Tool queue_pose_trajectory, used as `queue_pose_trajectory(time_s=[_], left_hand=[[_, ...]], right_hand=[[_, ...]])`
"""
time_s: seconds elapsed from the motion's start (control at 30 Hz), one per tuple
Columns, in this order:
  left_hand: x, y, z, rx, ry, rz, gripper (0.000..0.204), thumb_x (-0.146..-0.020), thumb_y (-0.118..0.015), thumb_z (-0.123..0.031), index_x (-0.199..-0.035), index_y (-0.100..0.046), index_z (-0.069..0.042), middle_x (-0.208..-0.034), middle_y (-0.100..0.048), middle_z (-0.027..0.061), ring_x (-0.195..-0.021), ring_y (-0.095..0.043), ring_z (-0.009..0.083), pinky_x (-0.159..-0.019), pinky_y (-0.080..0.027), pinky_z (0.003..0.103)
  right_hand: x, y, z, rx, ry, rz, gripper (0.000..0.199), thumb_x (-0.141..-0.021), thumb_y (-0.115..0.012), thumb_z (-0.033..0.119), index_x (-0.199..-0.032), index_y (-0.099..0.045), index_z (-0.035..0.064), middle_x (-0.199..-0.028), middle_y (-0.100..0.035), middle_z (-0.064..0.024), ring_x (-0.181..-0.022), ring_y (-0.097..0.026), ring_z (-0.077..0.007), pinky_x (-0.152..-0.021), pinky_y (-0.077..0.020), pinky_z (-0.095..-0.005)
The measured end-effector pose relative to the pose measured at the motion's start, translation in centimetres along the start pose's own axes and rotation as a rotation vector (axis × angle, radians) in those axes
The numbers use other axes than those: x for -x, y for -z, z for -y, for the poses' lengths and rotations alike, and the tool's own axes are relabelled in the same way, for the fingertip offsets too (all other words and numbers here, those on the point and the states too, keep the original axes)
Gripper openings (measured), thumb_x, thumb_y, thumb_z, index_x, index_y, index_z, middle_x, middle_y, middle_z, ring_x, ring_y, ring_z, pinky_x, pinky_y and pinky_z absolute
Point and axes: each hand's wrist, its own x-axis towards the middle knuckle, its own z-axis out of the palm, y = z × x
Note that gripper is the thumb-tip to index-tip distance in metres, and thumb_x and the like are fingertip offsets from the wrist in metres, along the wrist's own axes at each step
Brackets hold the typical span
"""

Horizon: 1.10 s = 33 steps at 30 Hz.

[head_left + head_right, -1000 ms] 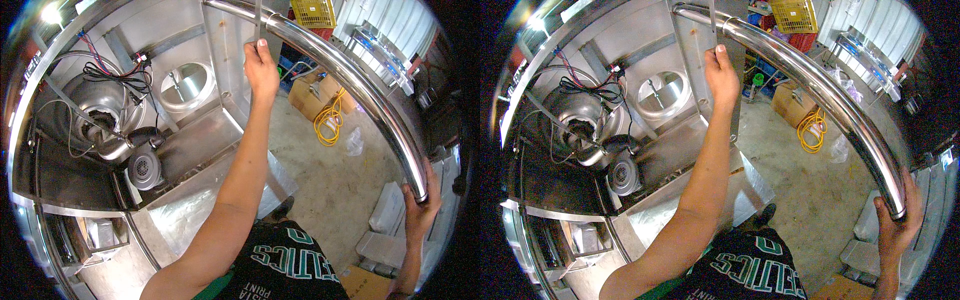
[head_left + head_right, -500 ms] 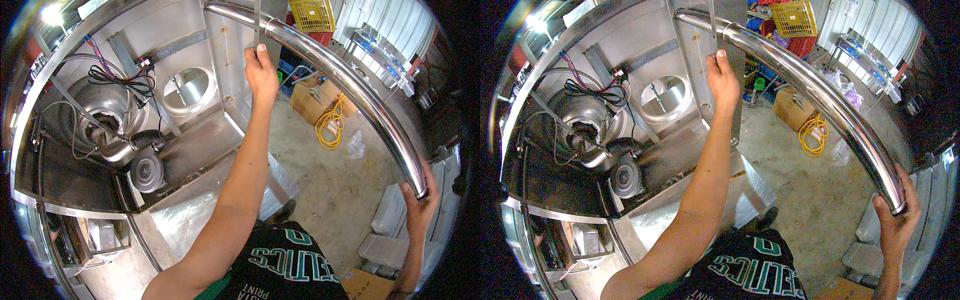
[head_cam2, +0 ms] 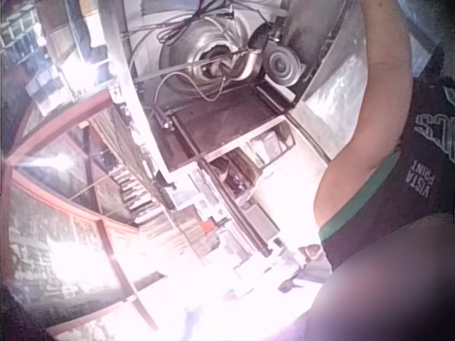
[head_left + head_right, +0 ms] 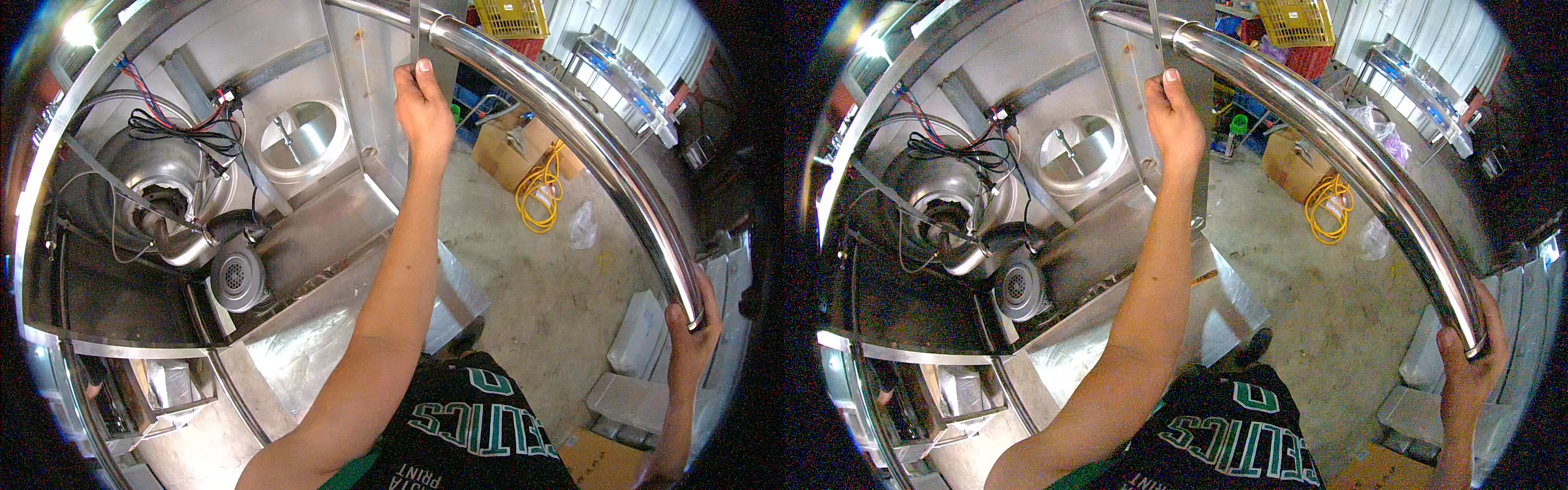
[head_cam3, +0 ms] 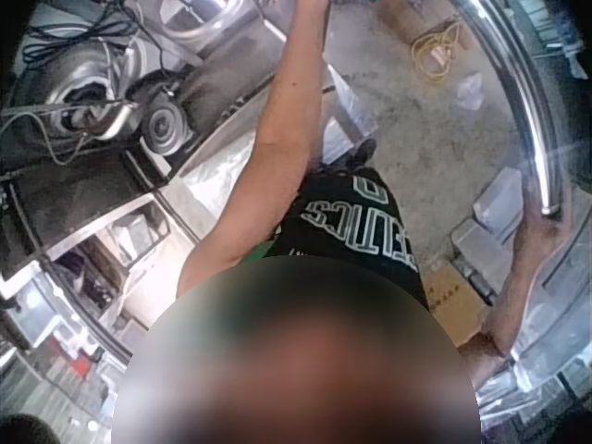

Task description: The person assembles a stainless steel unit by repeatedly picking up metal rods and a small brush, positioning the rods against the unit, and tapping them into place. The person also handles a yellow hose near the end of the clip.

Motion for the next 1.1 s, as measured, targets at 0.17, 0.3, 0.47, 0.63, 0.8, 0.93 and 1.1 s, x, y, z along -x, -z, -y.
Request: queue_pose_trajectory(time_s=[0.17, 0.3, 0.47, 0.63, 0.8, 0.93, 1.1], left_hand=[[0.0, 0.0, 0.1, -0.016, -0.034, -0.015, 0.039, -0.108, -0.05, -0.038, -0.106, -0.055, 0.001, -0.074, -0.061, 0.0186, -0.068, -0.059, 0.0315, -0.067, -0.047, 0.046], [0.0, 0.2, 0.1, -0.014, 0.033, 0.022, 0.041, -0.109, -0.048, -0.039, -0.104, -0.056, 0.0, -0.082, -0.062, 0.0191, -0.076, -0.059, 0.0303, -0.075, -0.048, 0.045], [-0.2, 0.3, 0.1, -0.002, 0.058, 0.044, 0.042, -0.109, -0.047, -0.04, -0.102, -0.056, 0.0, -0.084, -0.06, 0.0172, -0.079, -0.055, 0.0271, -0.077, -0.047, 0.043], [-0.3, 0.1, 0.2, 0.018, 0.019, 0.034, 0.042, -0.109, -0.047, -0.04, -0.1, -0.054, 0.0, -0.082, -0.058, 0.0167, -0.078, -0.054, 0.0268, -0.076, -0.046, 0.043], [-0.1, 0.3, 0.1, -0.007, 0.051, 0.052, 0.042, -0.109, -0.046, -0.04, -0.099, -0.052, 0.0, -0.083, -0.059, 0.0189, -0.078, -0.055, 0.0294, -0.076, -0.046, 0.044], [-0.1, 0.2, -0.1, 0.015, 0.045, 0.051, 0.043, -0.109, -0.045, -0.04, -0.099, -0.053, 0.0, -0.082, -0.059, 0.0201, -0.077, -0.055, 0.0323, -0.076, -0.046, 0.045], [0.0, -0.1, -0.2, -0.015, -0.016, -0.016, 0.038, -0.108, -0.05, -0.036, -0.103, -0.055, 0.002, -0.076, -0.061, 0.0184, -0.069, -0.058, 0.032, -0.069, -0.047, 0.046]], right_hand=[[0.5, 0.1, -0.4, 0.014, 0.005, -0.034, 0.076, -0.085, -0.083, 0.039, -0.142, -0.055, -0.0033, -0.14, -0.059, -0.017, -0.129, -0.057, -0.0275, -0.112, -0.0421, -0.0389], [0.8, 0.4, -0.6, 0.122, 0.034, -0.056, 0.072, -0.088, -0.081, 0.036, -0.143, -0.054, -0.0021, -0.143, -0.058, -0.0168, -0.132, -0.055, -0.0285, -0.114, -0.0404, -0.0395], [0.7, -0.4, -0.2, 0.271, 0.315, -0.077, 0.071, -0.085, -0.082, 0.019, -0.146, -0.05, 0.0006, -0.145, -0.057, -0.017, -0.132, -0.056, -0.0313, -0.114, -0.0415, -0.0419], [0.6, -1.0, 0.3, 0.594, 0.245, -0.14, 0.069, -0.082, -0.08, 0.009, -0.145, -0.052, 0.0038, -0.141, -0.06, -0.0184, -0.126, -0.061, -0.0344, -0.108, -0.0463, -0.0434], [0.3, -0.1, 0.3, 0.651, 0.328, -0.079, 0.068, -0.082, -0.078, 0.007, -0.145, -0.052, 0.0039, -0.138, -0.062, -0.0193, -0.125, -0.061, -0.035, -0.106, -0.0469, -0.0414], [0.3, 0.3, 0.2, 0.437, 0.246, -0.002, 0.069, -0.082, -0.077, 0.007, -0.146, -0.051, 0.0026, -0.141, -0.06, -0.0184, -0.129, -0.059, -0.0324, -0.11, -0.0439, -0.0408], [0.3, 0.6, -0.2, 0.26, 0.097, 0.053, 0.07, -0.084, -0.078, 0.014, -0.147, -0.05, 0.0005, -0.144, -0.057, -0.0184, -0.132, -0.056, -0.0292, -0.113, -0.0411, -0.04]])
